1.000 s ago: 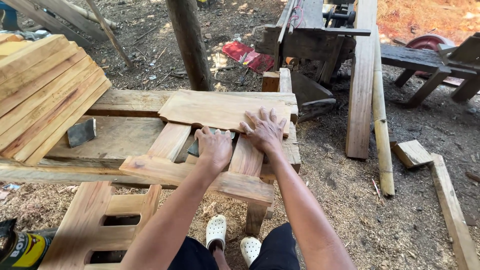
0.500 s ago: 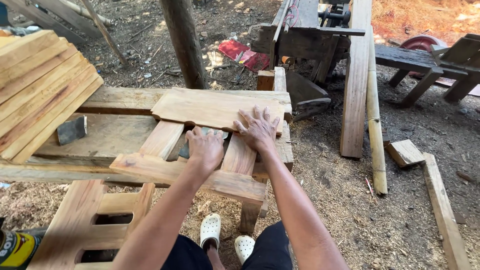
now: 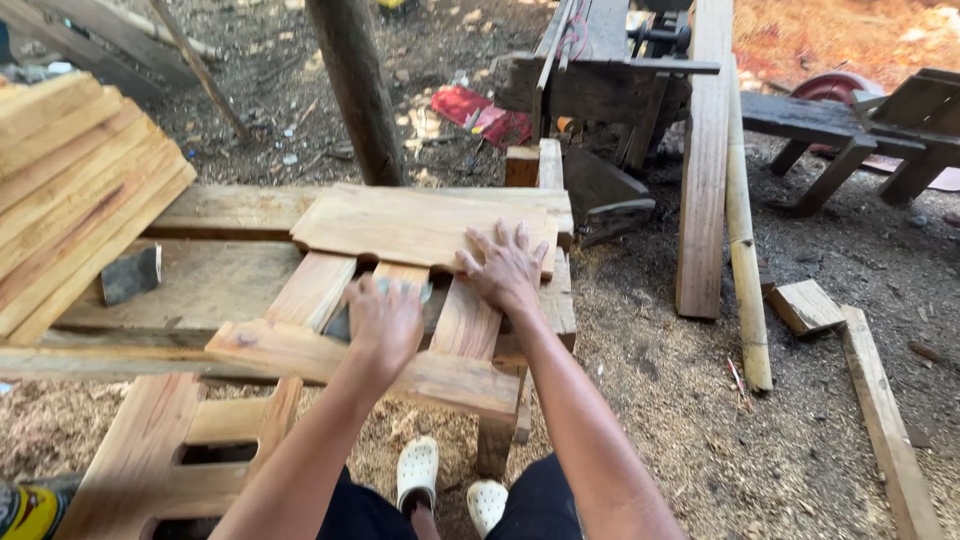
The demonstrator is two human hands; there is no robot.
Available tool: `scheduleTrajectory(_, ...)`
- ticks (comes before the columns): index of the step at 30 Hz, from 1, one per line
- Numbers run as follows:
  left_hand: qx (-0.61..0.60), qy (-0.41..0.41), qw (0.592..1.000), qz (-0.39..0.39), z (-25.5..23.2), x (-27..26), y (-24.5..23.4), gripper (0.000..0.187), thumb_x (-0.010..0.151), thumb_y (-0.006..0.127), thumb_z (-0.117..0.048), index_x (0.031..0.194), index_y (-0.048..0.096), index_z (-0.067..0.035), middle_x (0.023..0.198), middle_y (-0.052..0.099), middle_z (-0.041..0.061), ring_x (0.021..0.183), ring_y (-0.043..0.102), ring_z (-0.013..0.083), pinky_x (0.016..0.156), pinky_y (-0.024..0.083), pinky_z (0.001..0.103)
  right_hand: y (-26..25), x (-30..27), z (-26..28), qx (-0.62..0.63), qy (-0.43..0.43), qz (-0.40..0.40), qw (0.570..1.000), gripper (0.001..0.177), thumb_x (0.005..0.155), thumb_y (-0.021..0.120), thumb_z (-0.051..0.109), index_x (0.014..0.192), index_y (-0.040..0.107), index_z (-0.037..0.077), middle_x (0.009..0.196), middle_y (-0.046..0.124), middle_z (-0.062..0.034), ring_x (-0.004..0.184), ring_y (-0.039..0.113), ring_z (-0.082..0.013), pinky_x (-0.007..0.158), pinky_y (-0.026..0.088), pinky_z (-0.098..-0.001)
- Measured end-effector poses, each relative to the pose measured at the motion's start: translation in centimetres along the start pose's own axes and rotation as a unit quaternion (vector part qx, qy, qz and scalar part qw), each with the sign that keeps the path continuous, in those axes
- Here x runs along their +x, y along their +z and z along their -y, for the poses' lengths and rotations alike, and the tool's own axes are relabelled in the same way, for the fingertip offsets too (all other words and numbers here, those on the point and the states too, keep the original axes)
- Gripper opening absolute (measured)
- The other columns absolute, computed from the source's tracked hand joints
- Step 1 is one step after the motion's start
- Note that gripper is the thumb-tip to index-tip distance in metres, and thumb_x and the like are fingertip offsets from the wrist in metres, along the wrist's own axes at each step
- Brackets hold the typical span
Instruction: The person uses a sanding block to smooth the surface of a wooden board with cutouts. They work on the flat surfaces and edges of the board, flipping it over to sand different sides while it rests on a workbench.
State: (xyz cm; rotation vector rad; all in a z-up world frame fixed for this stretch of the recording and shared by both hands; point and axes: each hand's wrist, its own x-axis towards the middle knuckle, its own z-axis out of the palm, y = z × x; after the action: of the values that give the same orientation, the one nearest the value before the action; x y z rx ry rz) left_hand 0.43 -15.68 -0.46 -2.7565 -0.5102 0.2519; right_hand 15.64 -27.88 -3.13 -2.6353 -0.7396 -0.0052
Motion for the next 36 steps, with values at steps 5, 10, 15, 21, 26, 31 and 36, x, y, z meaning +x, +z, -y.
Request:
scheduleTrajectory(5, -0.108, -0.010, 0.990, -0.086, 0.7, 1.7, 1.7, 0.038, 0.101, 0.039, -0.033, 0.128, 0.062, -0.019, 0.120, 0.065, 0.007, 0.104, 0.053, 0.0329, 0.088, 0.043, 0.049, -1.1, -0.1, 0.4, -0.001, 0.017, 0.011, 1.000, 0.059, 0.095, 0.041, 0.068, 0.149, 0.046, 0.045, 0.169, 0.023, -0.0038, 0.157, 0.012, -0.0353, 0.122, 0.001, -0.0701)
scheduleTrajectory(10, -0.120, -0.029, 0.992, -0.023, 1.0, 1.0, -0.8, 0.033, 0.108, 0.039, -0.033, 0.120, 0.066, -0.019, 0.110, 0.068, 0.005, 0.105, 0.053, 0.0301, 0.094, 0.043, 0.046, 0.0, 0.1, 0.1, -0.011, 0.007, 0.016, 1.000, 0.062, 0.094, 0.041, 0.069, 0.150, 0.044, 0.044, 0.168, 0.021, -0.0052, 0.156, 0.009, -0.0366, 0.121, 0.000, -0.0705)
scheduleTrajectory(15, -0.127, 0.006, 0.991, -0.043, 1.9, 0.0, 0.9, 0.037, 0.107, 0.041, -0.036, 0.110, 0.070, -0.013, 0.105, 0.066, 0.008, 0.097, 0.053, 0.0304, 0.087, 0.043, 0.046, -0.4, 0.1, 0.1, -0.004, 0.009, 0.008, 1.000, 0.061, 0.095, 0.042, 0.068, 0.150, 0.045, 0.043, 0.169, 0.020, -0.0061, 0.156, 0.009, -0.0370, 0.122, 0.000, -0.0697)
scheduleTrajectory(21, -0.115, -0.027, 0.993, -0.009, 2.0, 2.9, -1.3, 0.039, 0.111, 0.040, -0.033, 0.112, 0.074, -0.013, 0.101, 0.073, 0.007, 0.109, 0.053, 0.0295, 0.093, 0.042, 0.048, -0.6, -0.1, 0.2, -0.006, 0.001, -0.002, 1.000, 0.060, 0.096, 0.043, 0.066, 0.150, 0.047, 0.041, 0.168, 0.024, -0.0079, 0.156, 0.012, -0.0389, 0.121, 0.002, -0.0716)
scheduleTrajectory(26, -0.058, 0.003, 0.998, -0.023, 3.1, -0.2, -0.7, 0.032, 0.105, 0.044, -0.030, 0.120, 0.070, -0.019, 0.099, 0.072, 0.007, 0.107, 0.054, 0.0296, 0.090, 0.043, 0.047, -0.7, 0.0, 0.3, 0.000, 0.007, -0.003, 1.000, 0.060, 0.095, 0.043, 0.067, 0.149, 0.047, 0.042, 0.168, 0.023, -0.0065, 0.156, 0.011, -0.0380, 0.121, 0.002, -0.0722)
scheduleTrajectory(31, -0.139, -0.015, 0.988, -0.063, 3.8, 2.1, 1.6, 0.034, 0.106, 0.038, -0.025, 0.124, 0.066, -0.026, 0.098, 0.069, 0.008, 0.098, 0.054, 0.0303, 0.087, 0.042, 0.047, -0.1, 0.0, 0.0, -0.014, 0.002, 0.009, 1.000, 0.061, 0.093, 0.043, 0.068, 0.149, 0.046, 0.043, 0.168, 0.022, -0.0066, 0.155, 0.010, -0.0382, 0.120, 0.001, -0.0711)
scheduleTrajectory(36, -0.088, -0.001, 0.996, -0.012, 4.7, 2.1, 0.3, 0.035, 0.109, 0.037, -0.029, 0.121, 0.068, -0.019, 0.101, 0.071, 0.004, 0.108, 0.052, 0.0276, 0.090, 0.042, 0.045, -0.6, 0.1, 0.2, 0.000, 0.010, -0.004, 1.000, 0.061, 0.095, 0.042, 0.068, 0.149, 0.048, 0.042, 0.168, 0.024, -0.0056, 0.157, 0.012, -0.0363, 0.122, 0.001, -0.0711)
